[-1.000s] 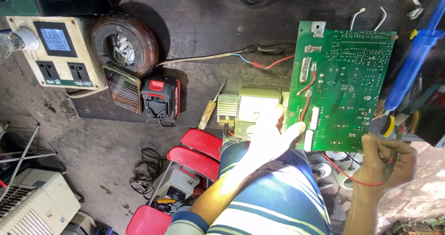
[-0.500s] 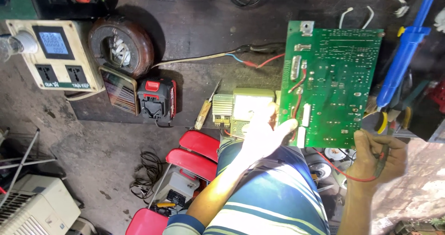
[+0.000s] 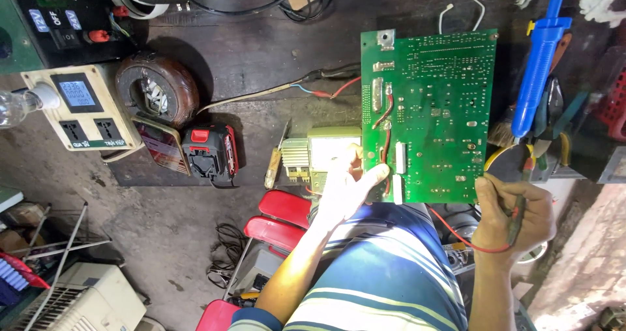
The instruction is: Testing a circuit board with a multimeter and searching for replacement parts in a box.
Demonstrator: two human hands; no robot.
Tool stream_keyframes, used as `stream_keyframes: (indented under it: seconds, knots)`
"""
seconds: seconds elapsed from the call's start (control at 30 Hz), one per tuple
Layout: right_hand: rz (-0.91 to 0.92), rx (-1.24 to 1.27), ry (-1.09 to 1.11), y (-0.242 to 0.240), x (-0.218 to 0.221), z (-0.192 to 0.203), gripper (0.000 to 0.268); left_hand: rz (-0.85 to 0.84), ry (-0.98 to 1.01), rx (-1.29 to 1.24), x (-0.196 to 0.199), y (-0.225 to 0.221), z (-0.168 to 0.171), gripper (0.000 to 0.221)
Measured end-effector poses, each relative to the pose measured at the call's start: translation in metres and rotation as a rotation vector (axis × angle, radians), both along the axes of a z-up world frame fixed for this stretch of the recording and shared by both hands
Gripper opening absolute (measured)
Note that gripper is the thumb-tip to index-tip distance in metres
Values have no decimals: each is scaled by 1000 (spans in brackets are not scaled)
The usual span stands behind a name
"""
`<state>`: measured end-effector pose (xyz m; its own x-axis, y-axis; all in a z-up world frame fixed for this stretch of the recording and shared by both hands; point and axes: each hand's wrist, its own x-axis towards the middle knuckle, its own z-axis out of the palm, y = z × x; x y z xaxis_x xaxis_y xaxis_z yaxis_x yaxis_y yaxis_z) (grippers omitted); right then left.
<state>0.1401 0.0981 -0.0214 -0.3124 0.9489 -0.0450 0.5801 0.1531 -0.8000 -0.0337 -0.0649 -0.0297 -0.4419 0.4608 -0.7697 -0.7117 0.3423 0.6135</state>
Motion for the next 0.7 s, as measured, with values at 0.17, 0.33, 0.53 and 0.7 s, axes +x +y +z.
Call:
stream_keyframes:
  seconds: [0.17, 0.33, 0.53, 0.7]
  knots:
    - [16, -5, -16, 2, 1, 0, 31, -123, 184, -304, -2, 18, 30, 35]
    - [9, -47, 38, 4, -3, -2, 30, -266, 485, -498, 3, 29, 44, 47]
    - [14, -129, 75, 7, -4, 4, 26, -229, 921, -270, 8, 18, 29, 56]
    - [46, -103, 130, 6, 1, -4, 28, -379, 1000, -93, 2, 30, 24, 45]
